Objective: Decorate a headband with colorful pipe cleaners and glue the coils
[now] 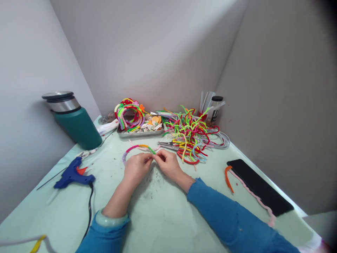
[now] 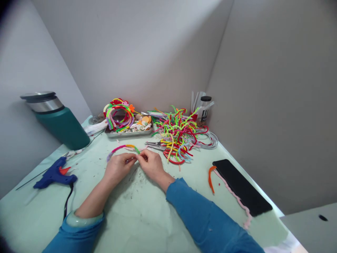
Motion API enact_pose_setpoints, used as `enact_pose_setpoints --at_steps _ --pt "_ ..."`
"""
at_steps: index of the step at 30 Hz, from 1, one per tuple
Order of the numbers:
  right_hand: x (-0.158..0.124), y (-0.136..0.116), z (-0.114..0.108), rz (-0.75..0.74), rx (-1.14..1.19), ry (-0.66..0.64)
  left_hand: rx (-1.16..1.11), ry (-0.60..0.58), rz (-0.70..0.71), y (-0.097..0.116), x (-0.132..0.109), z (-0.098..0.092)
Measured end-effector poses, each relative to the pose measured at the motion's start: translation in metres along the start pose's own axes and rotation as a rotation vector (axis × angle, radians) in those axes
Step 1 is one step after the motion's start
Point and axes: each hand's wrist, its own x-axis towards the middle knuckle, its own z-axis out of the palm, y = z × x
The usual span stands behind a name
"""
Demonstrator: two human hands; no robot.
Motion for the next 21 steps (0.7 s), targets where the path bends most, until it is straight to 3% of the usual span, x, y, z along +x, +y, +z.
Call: enact_pose_setpoints --at_steps 11,21 --pt "-0.0009 0.0002 -0.0009 -0.034 0.032 -0.058 -0.074 0.036 -0.083 -0.0014 0.0029 -0.001" --pt "-0.0011 0.0028 0.0017 -0.018 0.016 -0.033 -0.173 0.027 -0.07 -0.0003 0.0023 -0.0023"
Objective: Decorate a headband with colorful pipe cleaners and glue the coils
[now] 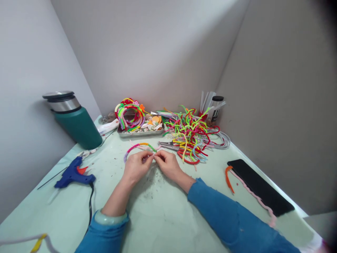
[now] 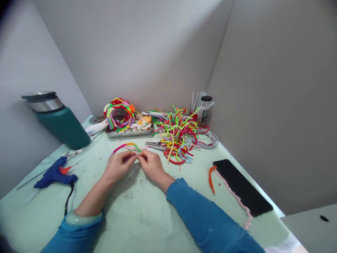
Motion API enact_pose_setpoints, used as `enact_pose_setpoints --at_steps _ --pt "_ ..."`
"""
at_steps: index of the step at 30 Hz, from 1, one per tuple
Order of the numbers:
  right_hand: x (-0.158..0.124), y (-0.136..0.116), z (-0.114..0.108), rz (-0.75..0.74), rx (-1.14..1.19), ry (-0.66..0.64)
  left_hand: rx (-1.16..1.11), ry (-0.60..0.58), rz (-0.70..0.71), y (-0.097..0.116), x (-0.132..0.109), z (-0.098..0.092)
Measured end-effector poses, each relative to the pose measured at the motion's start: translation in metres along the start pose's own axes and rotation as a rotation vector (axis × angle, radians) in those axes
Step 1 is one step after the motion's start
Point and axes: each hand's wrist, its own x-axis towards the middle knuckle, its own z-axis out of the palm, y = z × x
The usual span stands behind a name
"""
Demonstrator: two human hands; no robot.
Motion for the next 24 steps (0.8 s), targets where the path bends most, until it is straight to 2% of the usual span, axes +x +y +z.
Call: enact_pose_setpoints --at_steps 5,10,16,24 --pt "-0.001 0.0008 0.0008 -0.002 -0.021 0.014 0.021 0.003 -0.02 -0.0008 0.0009 -0.0004" --pt "0.0006 0.0001 -0.0002 0.041 0.04 0.02 0.029 0.054 -0.054 -0.003 0.0019 0.0006" --pt "0.0015 -0.0027 -0.0002 0.062 0.215 -0.074 0.027 0.111 -0.05 -0.0039 0.002 0.0018" --pt "0.0024 0.0038 0.004 0.151 0.284 -0.089 0.064 0.103 -0.018 0.0 0.0007 0.0017"
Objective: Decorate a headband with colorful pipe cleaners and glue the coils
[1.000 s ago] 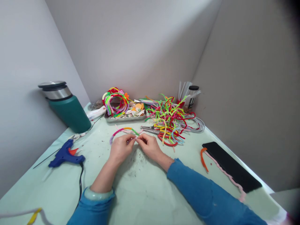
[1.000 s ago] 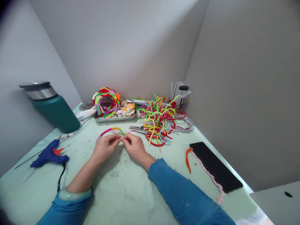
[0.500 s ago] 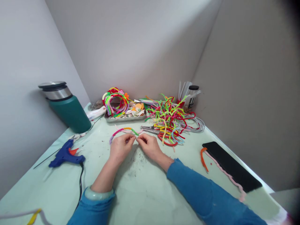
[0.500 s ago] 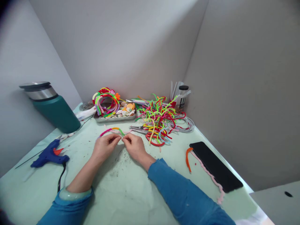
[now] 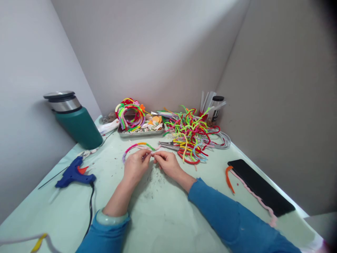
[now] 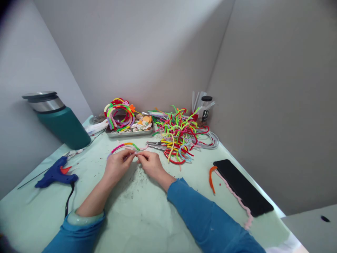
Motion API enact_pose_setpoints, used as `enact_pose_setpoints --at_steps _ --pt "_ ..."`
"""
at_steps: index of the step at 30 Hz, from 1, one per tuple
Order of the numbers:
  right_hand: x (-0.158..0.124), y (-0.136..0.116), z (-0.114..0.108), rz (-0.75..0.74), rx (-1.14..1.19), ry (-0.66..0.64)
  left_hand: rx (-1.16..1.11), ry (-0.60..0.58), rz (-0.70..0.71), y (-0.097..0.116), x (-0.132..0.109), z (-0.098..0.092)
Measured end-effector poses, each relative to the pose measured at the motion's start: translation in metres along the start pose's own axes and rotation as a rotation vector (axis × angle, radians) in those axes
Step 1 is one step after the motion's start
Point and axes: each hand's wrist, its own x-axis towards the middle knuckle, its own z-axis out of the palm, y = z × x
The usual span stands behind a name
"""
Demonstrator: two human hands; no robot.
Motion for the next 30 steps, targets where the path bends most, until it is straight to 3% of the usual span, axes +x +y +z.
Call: enact_pose_setpoints --at_steps 15,30 --pt "-0.0042 -0.0066 -0.0043 -0.21 -0.322 0.081 0.047 -0.032 0.02 0.0031 -0.0026 -0.0022" --pt "-0.0023 -0.0074 -0.0038 -0.172 -0.235 0.034 0.012 -0.068 0.019 0.0003 -0.0011 -0.0018"
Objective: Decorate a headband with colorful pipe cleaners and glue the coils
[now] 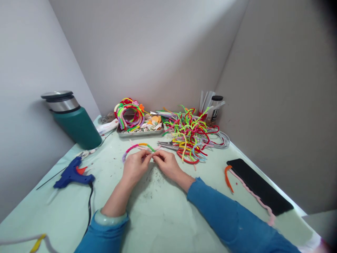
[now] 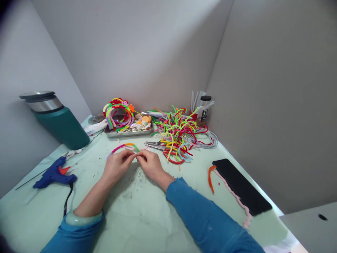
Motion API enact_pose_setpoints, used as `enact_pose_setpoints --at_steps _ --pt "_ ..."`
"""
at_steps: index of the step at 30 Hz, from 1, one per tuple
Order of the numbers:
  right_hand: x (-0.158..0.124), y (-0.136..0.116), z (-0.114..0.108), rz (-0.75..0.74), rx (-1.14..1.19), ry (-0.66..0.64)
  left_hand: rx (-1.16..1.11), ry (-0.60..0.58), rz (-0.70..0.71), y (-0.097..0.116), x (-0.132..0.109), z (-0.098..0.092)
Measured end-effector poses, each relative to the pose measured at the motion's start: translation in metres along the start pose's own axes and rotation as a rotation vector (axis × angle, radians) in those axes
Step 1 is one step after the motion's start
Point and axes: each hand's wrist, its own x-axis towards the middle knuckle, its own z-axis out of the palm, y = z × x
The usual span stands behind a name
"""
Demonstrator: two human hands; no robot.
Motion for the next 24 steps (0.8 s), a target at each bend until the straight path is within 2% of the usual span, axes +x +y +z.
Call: enact_pose_setpoints --at_steps 8,14,24 --pt "-0.002 0.0 0.0 -0.111 -0.037 0.037 -0.087 -0.032 0.006 -0.003 0.001 -0.002" --pt "-0.002 0.0 -0.003 -0.232 -0.135 0.013 -0.167 -0.074 0.049 -0.008 0.002 -0.003" --pt "-0.002 0.003 -0.01 -0.443 -0.502 -0.031 -0.209 -0.147 0.023 -0.007 0.002 -0.009"
